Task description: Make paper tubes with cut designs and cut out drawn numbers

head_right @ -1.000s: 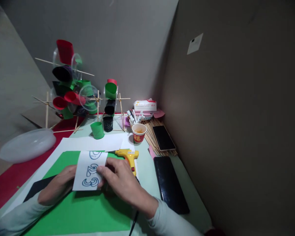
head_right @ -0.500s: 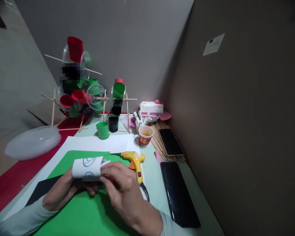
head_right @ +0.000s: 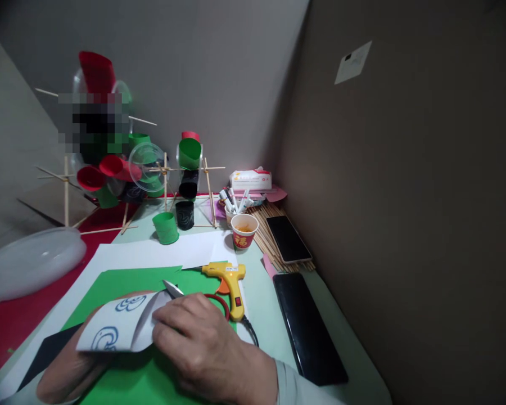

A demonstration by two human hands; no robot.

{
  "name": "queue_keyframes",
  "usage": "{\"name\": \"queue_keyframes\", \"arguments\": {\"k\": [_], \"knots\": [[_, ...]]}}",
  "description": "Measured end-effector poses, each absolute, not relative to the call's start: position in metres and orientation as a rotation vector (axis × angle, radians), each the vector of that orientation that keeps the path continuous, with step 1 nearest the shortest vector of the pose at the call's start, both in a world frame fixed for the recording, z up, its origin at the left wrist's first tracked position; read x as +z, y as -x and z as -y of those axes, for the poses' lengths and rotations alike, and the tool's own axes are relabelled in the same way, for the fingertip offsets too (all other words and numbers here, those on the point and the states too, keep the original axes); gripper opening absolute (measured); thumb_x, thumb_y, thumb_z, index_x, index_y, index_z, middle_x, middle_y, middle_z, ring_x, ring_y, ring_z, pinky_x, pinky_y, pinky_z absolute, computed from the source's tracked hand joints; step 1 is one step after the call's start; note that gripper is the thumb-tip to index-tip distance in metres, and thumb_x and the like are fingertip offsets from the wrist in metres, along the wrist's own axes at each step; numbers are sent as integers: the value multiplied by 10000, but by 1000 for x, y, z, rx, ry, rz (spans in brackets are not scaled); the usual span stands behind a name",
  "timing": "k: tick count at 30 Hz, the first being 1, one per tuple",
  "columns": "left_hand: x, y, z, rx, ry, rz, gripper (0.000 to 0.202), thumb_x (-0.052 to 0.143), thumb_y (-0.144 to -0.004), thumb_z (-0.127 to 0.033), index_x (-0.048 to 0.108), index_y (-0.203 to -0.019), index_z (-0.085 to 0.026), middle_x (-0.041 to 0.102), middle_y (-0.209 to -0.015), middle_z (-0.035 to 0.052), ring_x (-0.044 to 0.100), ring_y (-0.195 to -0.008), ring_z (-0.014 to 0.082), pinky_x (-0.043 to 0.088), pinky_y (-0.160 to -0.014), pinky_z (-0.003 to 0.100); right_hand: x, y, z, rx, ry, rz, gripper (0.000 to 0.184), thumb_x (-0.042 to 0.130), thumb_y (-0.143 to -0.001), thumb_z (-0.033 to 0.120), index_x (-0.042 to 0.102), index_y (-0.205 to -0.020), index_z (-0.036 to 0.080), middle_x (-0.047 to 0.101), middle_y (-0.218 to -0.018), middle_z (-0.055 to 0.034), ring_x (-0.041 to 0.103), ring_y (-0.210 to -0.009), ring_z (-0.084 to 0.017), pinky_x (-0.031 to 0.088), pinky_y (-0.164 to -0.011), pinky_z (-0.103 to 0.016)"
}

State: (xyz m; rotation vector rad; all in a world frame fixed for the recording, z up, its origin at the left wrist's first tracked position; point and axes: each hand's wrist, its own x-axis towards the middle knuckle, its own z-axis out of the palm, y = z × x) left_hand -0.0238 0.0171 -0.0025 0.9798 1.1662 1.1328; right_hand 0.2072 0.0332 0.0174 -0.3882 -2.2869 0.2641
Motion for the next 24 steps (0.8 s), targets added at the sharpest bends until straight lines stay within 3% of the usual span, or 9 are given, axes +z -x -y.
{"name": "queue_keyframes", "arguments": {"k": [3, 6, 9, 11, 14, 16, 20, 24], "knots": [[2, 23, -16, 1095, -1129, -1210, 434, 876, -627, -337, 808, -1045, -241, 793, -1151, 112, 705, -1114, 400, 567, -993, 496, 18, -208, -32, 289, 435, 2269, 363, 466, -916, -10, 570, -1228, 141, 717, -1227, -146, 625, -1127, -272, 482, -909, -420], [5, 21, -8, 1158, -1300, -1288, 316, 829, -720, -360, 818, -1030, -303, 796, -1152, 70, 709, -1096, 372, 535, -1034, 488, 21, -208, -29, 337, 529, 2162, 363, 490, -897, -6, 615, -1194, 162, 733, -1205, -121, 609, -1074, -269, 472, -900, -433], [9, 17, 4, 1336, -1572, -1313, 226, 727, -849, -390, 802, -1062, -398, 788, -1179, -19, 683, -1149, 316, 464, -1096, 396, 28, -208, -27, 786, 737, 1912, 181, 561, -908, 100, 690, -1004, 182, 742, -1024, -95, 606, -917, -240, 479, -853, -401], [12, 15, 10, 1428, -1853, -1298, 249, 640, -923, -386, 765, -1134, -434, 782, -1195, -40, 660, -1179, 287, 462, -1076, 369, 33, -207, -27, 1170, 831, 1749, 110, 598, -936, 225, 699, -901, 198, 694, -846, -50, 598, -775, -197, 489, -746, -336], [12, 16, 12, 1441, -2267, -1340, 303, 540, -977, -353, 725, -1205, -431, 778, -1194, 6, 603, -1239, 296, 465, -1084, 416, 35, -204, -29, 1497, 842, 1635, 246, 590, -964, 411, 690, -896, 196, 546, -644, 23, 494, -544, -122, 405, -500, -228], [7, 18, 9, 1458, -2459, -1389, 339, 517, -983, -302, 710, -1217, -453, 771, -1134, 26, 594, -1227, 290, 455, -1113, 441, 33, -202, -31, 1635, 841, 1577, 356, 603, -940, 515, 677, -867, 175, 474, -584, 46, 416, -468, -91, 327, -416, -193], [-3, 21, 2, 1532, -2757, -1345, 481, 472, -979, -188, 640, -1293, -511, 705, -1027, 21, 602, -1138, 259, 472, -1084, 396, 28, -201, -34, 1661, 873, 1531, 400, 672, -877, 546, 667, -801, 153, 446, -536, 59, 358, -415, -64, 278, -372, -171], [0, 22, -1, 1407, -2669, -1344, 598, 454, -968, -127, 506, -1431, -501, 587, -1274, 5, 497, -1239, 254, 319, -1164, 354, 27, -204, -33, 1394, 905, 1566, 252, 645, -925, 407, 697, -841, 175, 550, -566, 30, 464, -392, -86, 355, -382, -193]]}}
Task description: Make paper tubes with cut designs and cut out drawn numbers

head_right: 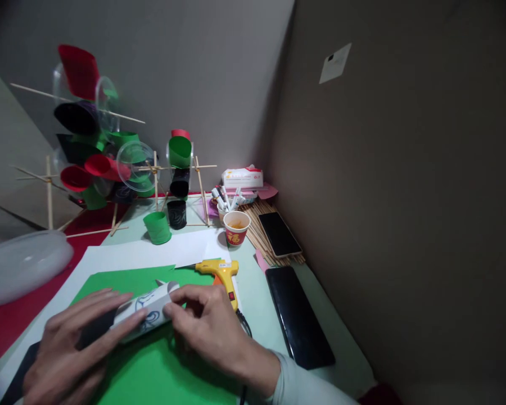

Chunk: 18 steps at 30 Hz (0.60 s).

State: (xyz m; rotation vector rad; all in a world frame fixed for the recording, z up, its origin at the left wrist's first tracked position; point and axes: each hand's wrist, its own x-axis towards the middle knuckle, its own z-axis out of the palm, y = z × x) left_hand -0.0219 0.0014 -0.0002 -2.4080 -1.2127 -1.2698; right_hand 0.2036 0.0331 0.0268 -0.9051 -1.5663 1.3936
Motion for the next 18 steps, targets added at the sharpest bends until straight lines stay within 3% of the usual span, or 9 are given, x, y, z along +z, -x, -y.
{"name": "queue_keyframes", "arguments": {"k": [2, 4, 6, 8, 11, 15, 18], "knots": [[5, 22, -3, -1406, 2402, 1441, 611, 522, -957, -138, 492, -1429, -525, 531, -1301, -34, 484, -1219, 203, 264, -1149, 259, 27, -205, -32, 1204, 900, 1610, 205, 619, -944, 343, 712, -863, 179, 609, -578, 7, 564, -429, -123, 437, -445, -228], [9, 22, -5, -1644, 2298, 1827, 421, 605, -954, -264, 611, -1303, -500, 566, -1245, -66, 516, -1174, 168, 291, -1091, 184, 27, -206, -32, 1014, 883, 1658, 167, 619, -936, 287, 726, -874, 174, 676, -612, -25, 640, -513, -161, 502, -551, -274], [11, 20, -7, -1937, 2177, 2288, 230, 674, -903, -448, 708, -1129, -420, 664, -1169, -72, 567, -1160, 187, 386, -1018, 173, 26, -207, -31, 866, 856, 1700, 141, 620, -925, 241, 737, -888, 171, 731, -674, -57, 673, -595, -186, 524, -626, -303], [11, 18, -7, -2279, 2133, 2574, 315, 723, -821, -560, 747, -1063, -359, 744, -1114, -53, 607, -1163, 233, 476, -950, 196, 24, -206, -30, 784, 824, 1734, 146, 602, -926, 205, 741, -900, 172, 754, -725, -70, 680, -633, -189, 524, -631, -300], [9, 12, -4, -2745, 2076, 2616, 389, 791, -740, -554, 783, -1059, -331, 787, -1056, -26, 668, -1067, 245, 547, -859, 206, 20, -204, -29, 739, 806, 1751, 149, 594, -932, 177, 740, -909, 165, 749, -711, -68, 668, -604, -180, 519, -586, -281], [11, 5, -1, -2735, 1889, 2736, 373, 907, -608, -507, 817, -925, -332, 784, -878, -36, 656, -803, 160, 548, -723, 138, 14, -200, -28, 791, 827, 1734, 137, 615, -950, 185, 739, -912, 141, 745, -653, -65, 666, -519, -160, 521, -523, -249], [13, 4, -4, -2596, 1849, 2836, 326, 938, -544, -530, 804, -770, -338, 697, -639, -71, 545, -618, 104, 504, -604, 94, 9, -198, -26, 864, 832, 1736, 161, 611, -965, 189, 739, -898, 119, 735, -610, -62, 651, -447, -135, 509, -467, -209]]}}
